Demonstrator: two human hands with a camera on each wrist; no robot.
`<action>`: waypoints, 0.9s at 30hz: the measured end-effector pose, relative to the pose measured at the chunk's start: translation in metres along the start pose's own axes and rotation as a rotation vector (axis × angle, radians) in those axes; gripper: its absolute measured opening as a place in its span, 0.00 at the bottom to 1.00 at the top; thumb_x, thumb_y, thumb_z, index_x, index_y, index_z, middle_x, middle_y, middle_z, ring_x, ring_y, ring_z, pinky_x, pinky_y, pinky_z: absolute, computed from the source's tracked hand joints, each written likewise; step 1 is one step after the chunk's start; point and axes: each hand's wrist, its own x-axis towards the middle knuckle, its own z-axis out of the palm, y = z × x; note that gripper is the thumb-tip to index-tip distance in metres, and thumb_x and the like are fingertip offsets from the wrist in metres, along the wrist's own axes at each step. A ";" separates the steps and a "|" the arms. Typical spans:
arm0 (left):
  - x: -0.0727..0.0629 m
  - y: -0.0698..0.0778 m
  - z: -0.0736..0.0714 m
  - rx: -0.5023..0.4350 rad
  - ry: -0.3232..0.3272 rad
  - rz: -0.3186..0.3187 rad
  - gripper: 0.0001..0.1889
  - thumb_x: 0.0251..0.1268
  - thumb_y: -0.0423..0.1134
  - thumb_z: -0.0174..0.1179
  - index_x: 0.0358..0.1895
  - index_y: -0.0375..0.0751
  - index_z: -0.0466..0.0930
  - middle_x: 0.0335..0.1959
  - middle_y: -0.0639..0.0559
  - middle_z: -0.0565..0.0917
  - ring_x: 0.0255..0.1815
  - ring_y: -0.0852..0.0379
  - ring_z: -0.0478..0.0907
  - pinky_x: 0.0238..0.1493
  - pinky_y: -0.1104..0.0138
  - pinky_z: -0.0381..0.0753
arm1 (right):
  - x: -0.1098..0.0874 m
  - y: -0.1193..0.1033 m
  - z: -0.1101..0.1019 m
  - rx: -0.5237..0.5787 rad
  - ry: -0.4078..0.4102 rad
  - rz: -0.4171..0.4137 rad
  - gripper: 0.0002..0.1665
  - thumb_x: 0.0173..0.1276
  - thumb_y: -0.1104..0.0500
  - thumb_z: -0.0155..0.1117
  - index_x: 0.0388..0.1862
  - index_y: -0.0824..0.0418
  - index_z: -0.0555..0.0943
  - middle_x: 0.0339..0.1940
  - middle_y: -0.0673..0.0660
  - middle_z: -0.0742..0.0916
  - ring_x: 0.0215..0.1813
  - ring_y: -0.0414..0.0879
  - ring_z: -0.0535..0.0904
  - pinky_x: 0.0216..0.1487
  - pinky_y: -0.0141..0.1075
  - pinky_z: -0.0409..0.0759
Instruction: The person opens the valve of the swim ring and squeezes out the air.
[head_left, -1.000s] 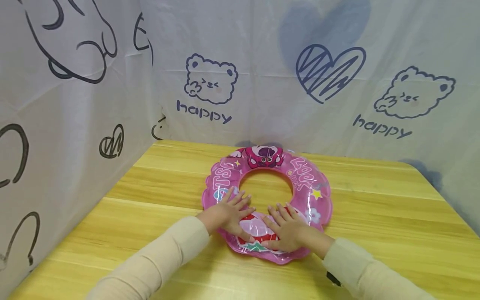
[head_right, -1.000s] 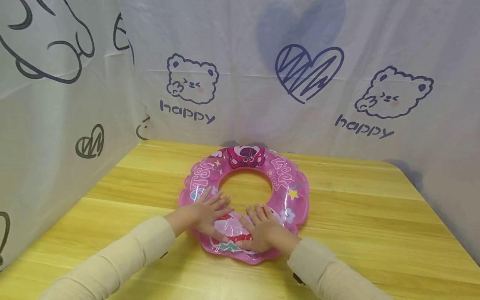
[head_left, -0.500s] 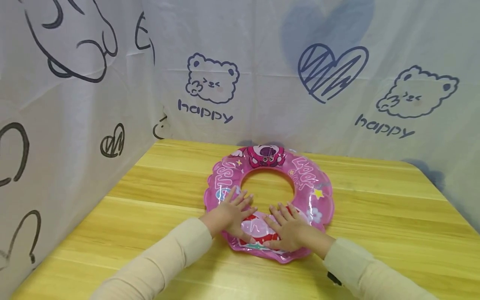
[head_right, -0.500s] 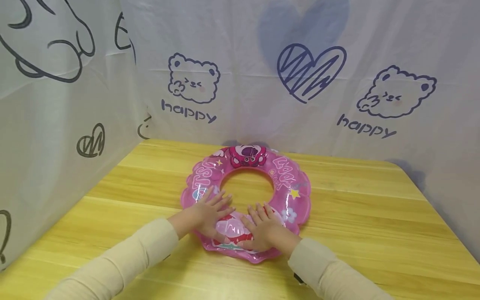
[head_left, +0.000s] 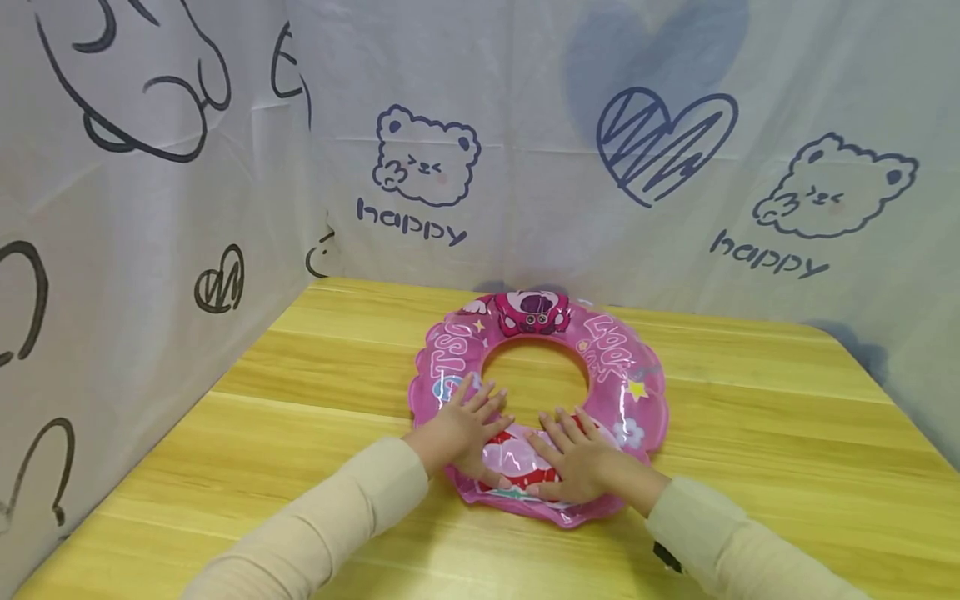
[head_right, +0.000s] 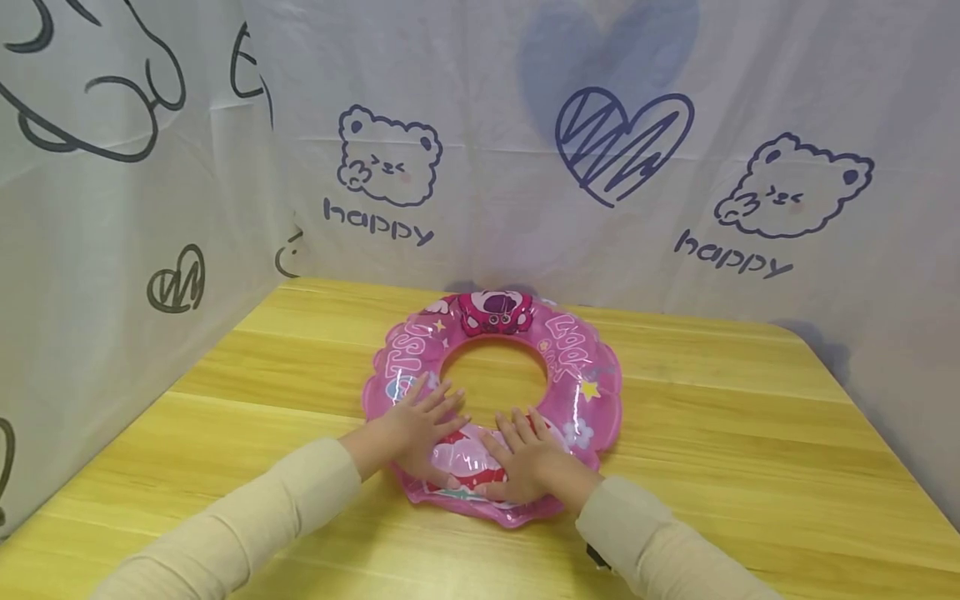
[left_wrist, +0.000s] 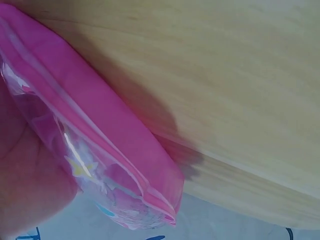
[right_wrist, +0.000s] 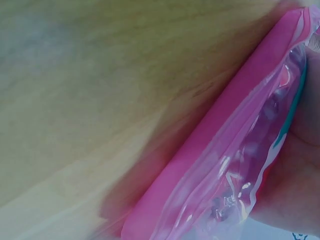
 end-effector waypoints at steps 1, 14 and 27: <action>0.000 0.000 0.000 0.002 -0.001 -0.001 0.49 0.46 0.82 0.38 0.73 0.64 0.45 0.77 0.54 0.37 0.77 0.51 0.29 0.74 0.52 0.25 | 0.001 0.001 0.002 -0.006 -0.002 0.002 0.45 0.65 0.29 0.41 0.75 0.51 0.51 0.77 0.60 0.50 0.77 0.58 0.39 0.75 0.53 0.33; -0.006 0.001 -0.005 0.039 0.000 -0.010 0.50 0.46 0.82 0.40 0.73 0.63 0.46 0.77 0.54 0.40 0.77 0.52 0.33 0.75 0.53 0.28 | 0.013 0.007 0.009 -0.010 -0.057 0.030 0.50 0.62 0.24 0.36 0.76 0.49 0.46 0.77 0.58 0.46 0.77 0.56 0.35 0.75 0.51 0.31; -0.011 0.005 -0.010 0.102 -0.008 -0.039 0.51 0.43 0.84 0.36 0.73 0.64 0.44 0.77 0.56 0.38 0.77 0.52 0.32 0.75 0.52 0.29 | 0.015 0.011 0.013 0.007 -0.083 0.010 0.53 0.61 0.22 0.35 0.76 0.50 0.44 0.78 0.58 0.45 0.77 0.57 0.35 0.75 0.52 0.30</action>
